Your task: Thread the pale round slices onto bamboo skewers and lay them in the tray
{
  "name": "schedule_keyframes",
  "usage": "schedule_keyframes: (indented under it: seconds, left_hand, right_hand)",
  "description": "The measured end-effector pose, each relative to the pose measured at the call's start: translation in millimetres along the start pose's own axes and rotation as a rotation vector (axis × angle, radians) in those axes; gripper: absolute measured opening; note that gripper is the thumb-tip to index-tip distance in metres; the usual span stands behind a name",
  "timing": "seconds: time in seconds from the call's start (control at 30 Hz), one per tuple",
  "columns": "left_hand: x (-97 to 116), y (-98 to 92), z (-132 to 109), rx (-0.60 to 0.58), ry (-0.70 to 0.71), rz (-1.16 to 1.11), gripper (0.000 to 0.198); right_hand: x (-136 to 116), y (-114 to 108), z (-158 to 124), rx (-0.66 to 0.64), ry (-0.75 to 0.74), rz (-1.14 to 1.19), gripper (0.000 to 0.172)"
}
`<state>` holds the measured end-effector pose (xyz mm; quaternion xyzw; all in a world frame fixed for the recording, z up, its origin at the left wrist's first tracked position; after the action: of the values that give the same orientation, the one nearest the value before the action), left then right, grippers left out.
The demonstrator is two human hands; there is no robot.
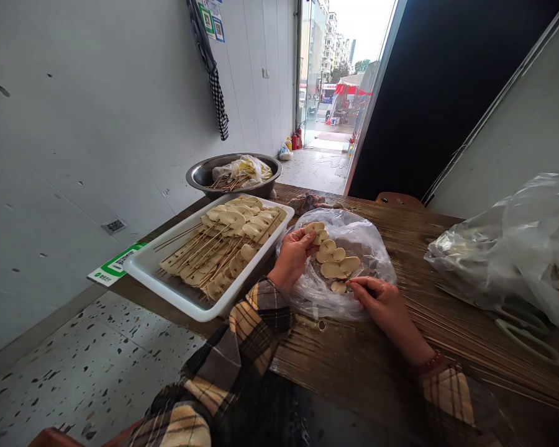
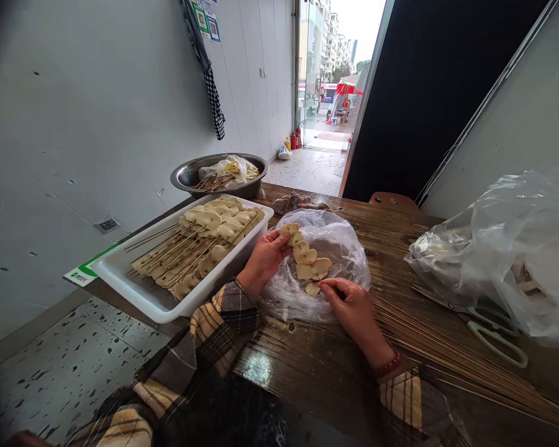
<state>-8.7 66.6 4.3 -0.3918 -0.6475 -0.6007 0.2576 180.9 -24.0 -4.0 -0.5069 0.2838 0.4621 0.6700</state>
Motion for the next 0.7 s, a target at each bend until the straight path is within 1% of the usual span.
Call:
schedule_keyframes:
  seconds: [0.4,0.5,0.7]
  left_hand:
    - [-3.6,5.2,-4.4,-0.023,0.006,0.013,0.033]
    - [-4.9,5.6,-3.8,-0.033,0.003,0.015,0.032]
    - [-5.6,6.3,-2.8,-0.064,-0.057,-0.04,0.024]
  right_hand:
    - [2.8,0.9,0.1,0.001,0.023,0.036,0.037]
    - [1.8,1.0,0.6,0.0,0.02,0.039,0.035]
    - [1.2,2.3,0.2,-0.01,0.073,0.123,0.038]
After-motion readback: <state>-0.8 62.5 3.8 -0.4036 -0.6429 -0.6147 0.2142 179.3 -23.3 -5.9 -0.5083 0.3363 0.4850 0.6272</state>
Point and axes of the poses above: each hand's wrist, its own z-axis towards the middle knuckle, its own y-axis out of the palm, x = y × z, the point moved 8 cm from there along z, towards the middle knuckle, and after that the axes turned 8 degrees about -y, right-handed, at the moved point
